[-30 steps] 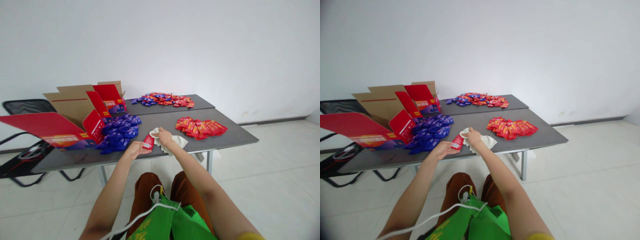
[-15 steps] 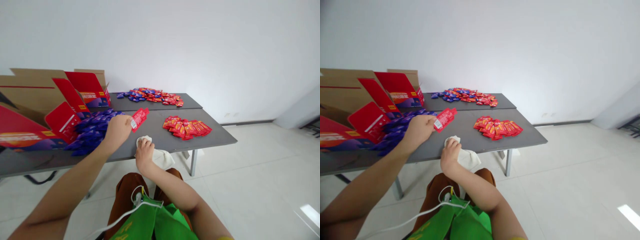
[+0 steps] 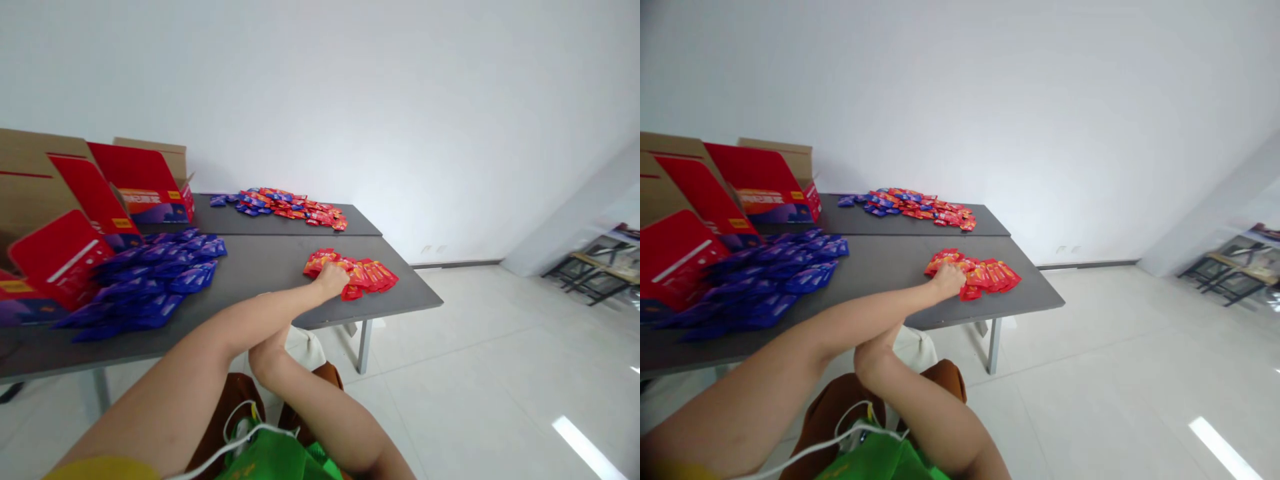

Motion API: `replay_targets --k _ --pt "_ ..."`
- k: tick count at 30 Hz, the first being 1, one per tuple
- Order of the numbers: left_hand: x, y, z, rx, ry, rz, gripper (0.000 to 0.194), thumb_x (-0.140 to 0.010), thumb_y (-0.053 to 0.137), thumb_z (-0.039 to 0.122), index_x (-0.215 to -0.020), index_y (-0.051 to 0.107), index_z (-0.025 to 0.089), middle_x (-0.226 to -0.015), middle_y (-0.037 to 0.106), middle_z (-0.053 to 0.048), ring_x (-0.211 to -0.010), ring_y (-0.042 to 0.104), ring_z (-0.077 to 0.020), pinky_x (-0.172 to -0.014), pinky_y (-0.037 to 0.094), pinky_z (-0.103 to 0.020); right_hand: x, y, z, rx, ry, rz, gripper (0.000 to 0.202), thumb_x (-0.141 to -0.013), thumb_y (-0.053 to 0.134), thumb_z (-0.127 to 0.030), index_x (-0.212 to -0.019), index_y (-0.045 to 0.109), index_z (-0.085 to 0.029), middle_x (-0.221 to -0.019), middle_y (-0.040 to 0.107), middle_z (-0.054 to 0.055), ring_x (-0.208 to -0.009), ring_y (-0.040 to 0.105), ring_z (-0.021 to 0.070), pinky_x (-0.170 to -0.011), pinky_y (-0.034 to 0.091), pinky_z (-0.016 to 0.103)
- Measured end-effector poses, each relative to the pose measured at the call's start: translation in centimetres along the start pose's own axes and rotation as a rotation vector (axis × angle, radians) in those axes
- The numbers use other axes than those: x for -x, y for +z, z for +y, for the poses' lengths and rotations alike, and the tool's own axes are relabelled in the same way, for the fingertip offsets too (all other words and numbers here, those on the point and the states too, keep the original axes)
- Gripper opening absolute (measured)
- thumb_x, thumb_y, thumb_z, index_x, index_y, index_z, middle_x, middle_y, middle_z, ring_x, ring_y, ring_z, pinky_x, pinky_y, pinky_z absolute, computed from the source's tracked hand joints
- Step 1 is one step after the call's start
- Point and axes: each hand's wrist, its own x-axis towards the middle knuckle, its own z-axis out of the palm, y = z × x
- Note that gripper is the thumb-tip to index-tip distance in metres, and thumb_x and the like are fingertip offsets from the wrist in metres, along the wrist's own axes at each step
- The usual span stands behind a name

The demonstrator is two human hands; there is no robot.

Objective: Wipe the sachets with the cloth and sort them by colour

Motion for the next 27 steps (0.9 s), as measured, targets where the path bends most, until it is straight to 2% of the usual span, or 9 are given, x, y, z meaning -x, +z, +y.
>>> replay_targets --k 3,6,9,11,15,17,21,25,27 --pt "-0.7 -0.6 -0.7 0.0 -0.042 0.055 0.039 -0.09 0.041 0.028 -0.091 0.073 0.005 -0.089 0.069 -0.021 -0.091 0.065 -0.0298 -0.08 0.044 -0.039 0.0 -0.2 0.2 0.017 0.18 0.117 0.047 -0.093 0.038 -0.01 -0.135 0.049 -0.028 -0.127 0.058 0.009 -0.116 0.049 0.0251 -0.094 0.043 0.049" --pt "-1.8 -2.4 -4.2 -0.012 -0.187 0.113 0.039 -0.087 0.044 0.034 -0.095 0.073 0.009 -0.092 0.07 -0.02 -0.09 0.066 -0.03 -0.076 0.049 -0.037 0.2 -0.6 0.0 -0.034 0.342 0.262 0.036 -0.092 0.041 -0.01 -0.121 0.06 -0.017 -0.113 0.06 0.017 -0.099 0.056 0.0273 -0.077 0.047 0.042" --pt "-1.9 -3.7 -10.1 -0.036 -0.373 0.128 0.035 -0.082 0.049 0.03 -0.098 0.073 0.012 -0.097 0.07 -0.019 -0.096 0.066 -0.029 -0.082 0.049 -0.036 0.2 -1.1 0.2 -0.065 0.373 0.347 0.037 -0.092 0.038 -0.008 -0.121 0.059 -0.018 -0.107 0.059 0.016 -0.09 0.059 0.0253 -0.07 0.045 0.037" --pt "-0.9 -3.9 -14.5 -0.032 -0.486 0.114 0.033 -0.081 0.05 0.029 -0.098 0.074 0.014 -0.101 0.07 -0.018 -0.101 0.064 -0.0284 -0.087 0.048 -0.035 -0.2 -1.6 1.1 -0.08 0.364 0.371 0.038 -0.094 0.037 -0.01 -0.124 0.057 -0.022 -0.108 0.058 0.015 -0.09 0.059 0.0248 -0.071 0.044 0.037" --pt "1.8 -3.0 -22.4 -0.001 -0.605 0.084 0.027 -0.078 0.053 0.026 -0.09 0.076 0.02 -0.098 0.073 -0.013 -0.1 0.065 -0.0268 -0.087 0.047 -0.033 -2.3 -2.8 4.1 -0.114 0.461 0.346 0.036 -0.095 0.035 -0.012 -0.117 0.062 -0.024 -0.108 0.057 0.015 -0.091 0.06 0.0249 -0.07 0.044 0.037" --pt "2.2 -2.5 -25.7 0.016 -0.693 0.115 0.031 -0.081 0.049 0.027 -0.094 0.076 0.021 -0.101 0.072 -0.012 -0.1 0.065 -0.0267 -0.084 0.048 -0.033 -3.4 -3.2 5.5 -0.088 0.499 0.342 0.037 -0.095 0.035 -0.011 -0.117 0.062 -0.024 -0.106 0.057 0.015 -0.09 0.06 0.0253 -0.07 0.044 0.037" --pt "0.0 -1.6 -31.5 0.047 -0.89 0.199 0.043 -0.089 0.037 0.037 -0.111 0.07 0.02 -0.111 0.069 -0.014 -0.104 0.064 -0.0269 -0.081 0.049 -0.032 -4.5 -2.9 6.1 0.006 0.459 0.374 0.04 -0.093 0.038 -0.009 -0.126 0.057 -0.022 -0.103 0.057 0.015 -0.087 0.06 0.0257 -0.068 0.044 0.037" --pt "-3.9 -0.1 -36.3 0.051 -0.946 0.198 0.048 -0.089 0.037 0.043 -0.116 0.067 0.016 -0.114 0.067 -0.017 -0.106 0.062 -0.027 -0.085 0.048 -0.034 -4.2 -2.2 5.5 0.015 0.409 0.353 0.046 -0.092 0.039 -0.007 -0.133 0.052 -0.024 -0.1 0.058 0.014 -0.084 0.06 0.0257 -0.066 0.045 0.038" --pt "-5.7 1.2 -38.2 0.053 -0.968 0.194 0.052 -0.087 0.04 0.045 -0.118 0.065 0.01 -0.121 0.063 -0.021 -0.115 0.056 -0.031 -0.09 0.047 -0.038 -4.3 -1.8 5.4 -0.003 0.392 0.336 0.049 -0.091 0.041 -0.007 -0.136 0.05 -0.025 -0.101 0.059 0.014 -0.084 0.059 0.0263 -0.066 0.045 0.039"
